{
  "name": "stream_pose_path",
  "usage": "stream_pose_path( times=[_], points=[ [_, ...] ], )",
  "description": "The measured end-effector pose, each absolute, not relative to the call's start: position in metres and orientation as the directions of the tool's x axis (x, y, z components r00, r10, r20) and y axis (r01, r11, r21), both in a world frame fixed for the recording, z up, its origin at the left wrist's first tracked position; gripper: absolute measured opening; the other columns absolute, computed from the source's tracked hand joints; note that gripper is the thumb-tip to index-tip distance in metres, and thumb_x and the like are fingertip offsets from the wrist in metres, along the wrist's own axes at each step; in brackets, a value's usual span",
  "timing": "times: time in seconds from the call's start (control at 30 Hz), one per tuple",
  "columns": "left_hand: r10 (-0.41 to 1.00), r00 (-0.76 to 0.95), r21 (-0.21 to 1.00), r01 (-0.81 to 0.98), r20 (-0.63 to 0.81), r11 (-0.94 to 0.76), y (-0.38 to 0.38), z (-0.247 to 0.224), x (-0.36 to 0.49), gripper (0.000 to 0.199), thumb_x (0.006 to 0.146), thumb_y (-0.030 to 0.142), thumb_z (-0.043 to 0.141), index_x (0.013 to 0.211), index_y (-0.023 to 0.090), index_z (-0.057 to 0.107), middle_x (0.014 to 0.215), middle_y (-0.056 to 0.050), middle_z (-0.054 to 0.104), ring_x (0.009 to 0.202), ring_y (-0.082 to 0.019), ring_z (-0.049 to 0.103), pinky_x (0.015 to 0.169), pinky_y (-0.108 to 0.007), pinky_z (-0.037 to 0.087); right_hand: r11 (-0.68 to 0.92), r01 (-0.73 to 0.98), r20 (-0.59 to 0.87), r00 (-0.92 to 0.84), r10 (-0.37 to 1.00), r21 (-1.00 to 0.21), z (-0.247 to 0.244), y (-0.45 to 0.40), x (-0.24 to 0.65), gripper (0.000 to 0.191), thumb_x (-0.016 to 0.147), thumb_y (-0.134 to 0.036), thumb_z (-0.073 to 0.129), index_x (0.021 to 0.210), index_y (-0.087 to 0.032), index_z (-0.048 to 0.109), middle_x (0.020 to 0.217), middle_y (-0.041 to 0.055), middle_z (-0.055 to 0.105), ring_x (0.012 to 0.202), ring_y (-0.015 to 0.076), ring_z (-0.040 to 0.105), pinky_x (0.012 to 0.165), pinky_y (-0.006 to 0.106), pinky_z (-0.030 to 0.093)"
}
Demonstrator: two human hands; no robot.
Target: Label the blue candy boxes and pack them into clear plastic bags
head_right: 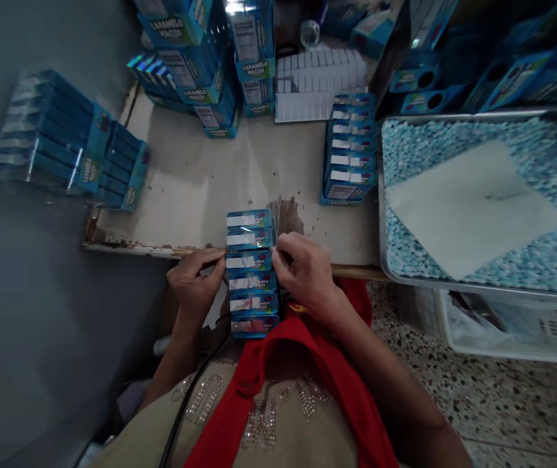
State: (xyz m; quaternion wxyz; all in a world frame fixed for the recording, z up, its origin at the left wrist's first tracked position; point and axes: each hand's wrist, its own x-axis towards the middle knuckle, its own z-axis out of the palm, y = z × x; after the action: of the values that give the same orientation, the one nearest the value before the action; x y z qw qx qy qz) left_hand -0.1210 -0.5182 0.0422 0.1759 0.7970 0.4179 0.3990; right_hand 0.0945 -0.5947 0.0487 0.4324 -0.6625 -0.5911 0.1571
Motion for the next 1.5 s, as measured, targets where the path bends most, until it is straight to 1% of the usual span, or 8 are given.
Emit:
stream_pose_path(
  times=[0.17,0.27,0.4,0.53,0.73,0.97,1.23,1.5],
  points=[
    [0.937,0.342,0.851,0.468,0.076,-0.239,-0.504,0.066,-0.115,0.007,0.075,0.019,0.077,0.079,0.021,0.082,0.078,-0.001,0.081,0.072,-0.018,0.077,0.066,-0.026,0.06,-0.022,0.441,0.146,0.343,0.928,-0.897,0.062,-0.585,0.095,0.031,0.083,-0.018,0.058,0.057,-0.023,0.043,0.051,-0.0047,0.042,0.049,0.0107,0.042,0.046,0.025,0.031],
    [0.937,0.347,0.873,0.47,-0.044,-0.133,-0.498,0.068,-0.114,0.008,0.072,0.019,0.078,0.078,0.02,0.083,0.075,-0.002,0.08,0.069,-0.019,0.076,0.061,-0.026,0.059,0.031,0.597,0.306,0.366,0.879,-0.802,0.056,-0.587,0.091,0.029,0.086,-0.017,0.061,0.06,-0.024,0.05,0.053,-0.0028,0.052,0.048,0.0127,0.048,0.045,0.027,0.036],
    [0.892,0.337,0.709,0.546,0.301,-0.446,-0.512,0.065,-0.114,0.006,0.081,0.016,0.076,0.078,0.021,0.08,0.077,-0.001,0.08,0.072,-0.015,0.075,0.071,-0.026,0.06,0.134,0.904,0.653,0.185,0.734,-0.407,0.048,-0.601,0.088,0.026,0.09,-0.014,0.067,0.068,-0.025,0.058,0.056,-0.0038,0.061,0.049,0.0122,0.053,0.048,0.028,0.04],
    [0.728,0.448,0.46,0.571,0.519,-0.68,-0.534,0.057,-0.121,0.008,0.093,0.02,0.072,0.091,0.022,0.08,0.085,-0.001,0.08,0.078,-0.013,0.076,0.078,-0.023,0.06,0.235,0.933,0.68,0.013,0.733,-0.272,0.048,-0.619,0.094,0.011,0.095,-0.016,0.067,0.087,-0.024,0.067,0.07,-0.0026,0.074,0.056,0.0105,0.065,0.056,0.025,0.05],
    [0.681,0.526,0.383,0.569,0.51,-0.727,-0.54,0.05,-0.135,0.008,0.096,0.023,0.07,0.097,0.024,0.078,0.086,0.0,0.08,0.08,-0.013,0.076,0.081,-0.021,0.06,0.28,0.896,0.61,-0.015,0.793,-0.343,0.04,-0.638,0.097,0.011,0.098,-0.019,0.063,0.097,-0.025,0.072,0.077,-0.0009,0.078,0.064,0.0132,0.072,0.062,0.024,0.056],
    [0.52,0.667,0.223,0.482,0.534,-0.847,-0.556,0.049,-0.152,0.012,0.097,0.018,0.068,0.106,0.02,0.075,0.097,-0.004,0.081,0.087,-0.015,0.077,0.088,-0.021,0.059,0.354,0.852,0.544,-0.099,0.833,-0.387,0.028,-0.657,0.098,0.02,0.105,-0.026,0.055,0.09,-0.022,0.068,0.076,-0.0004,0.074,0.064,0.0105,0.067,0.061,0.024,0.049],
    [0.518,0.702,0.25,0.456,0.49,-0.854,-0.58,0.057,-0.162,0.024,0.089,0.012,0.077,0.111,0.019,0.073,0.096,-0.002,0.08,0.081,-0.012,0.076,0.087,-0.018,0.058,0.414,0.839,0.475,-0.221,0.852,-0.352,0.041,-0.685,0.101,0.025,0.107,-0.02,0.05,0.087,-0.02,0.065,0.07,-0.0015,0.069,0.061,0.0092,0.06,0.061,0.025,0.045],
    [0.582,0.762,0.55,0.367,0.284,-0.75,-0.598,0.054,-0.192,0.025,0.094,0.019,0.071,0.118,0.027,0.073,0.101,0.001,0.08,0.088,-0.012,0.077,0.089,-0.019,0.059,0.412,0.653,0.257,-0.325,0.91,-0.636,0.04,-0.706,0.112,0.035,0.111,-0.025,0.04,0.086,-0.021,0.063,0.069,-0.0025,0.063,0.058,0.0096,0.055,0.059,0.024,0.043]
  ],
)
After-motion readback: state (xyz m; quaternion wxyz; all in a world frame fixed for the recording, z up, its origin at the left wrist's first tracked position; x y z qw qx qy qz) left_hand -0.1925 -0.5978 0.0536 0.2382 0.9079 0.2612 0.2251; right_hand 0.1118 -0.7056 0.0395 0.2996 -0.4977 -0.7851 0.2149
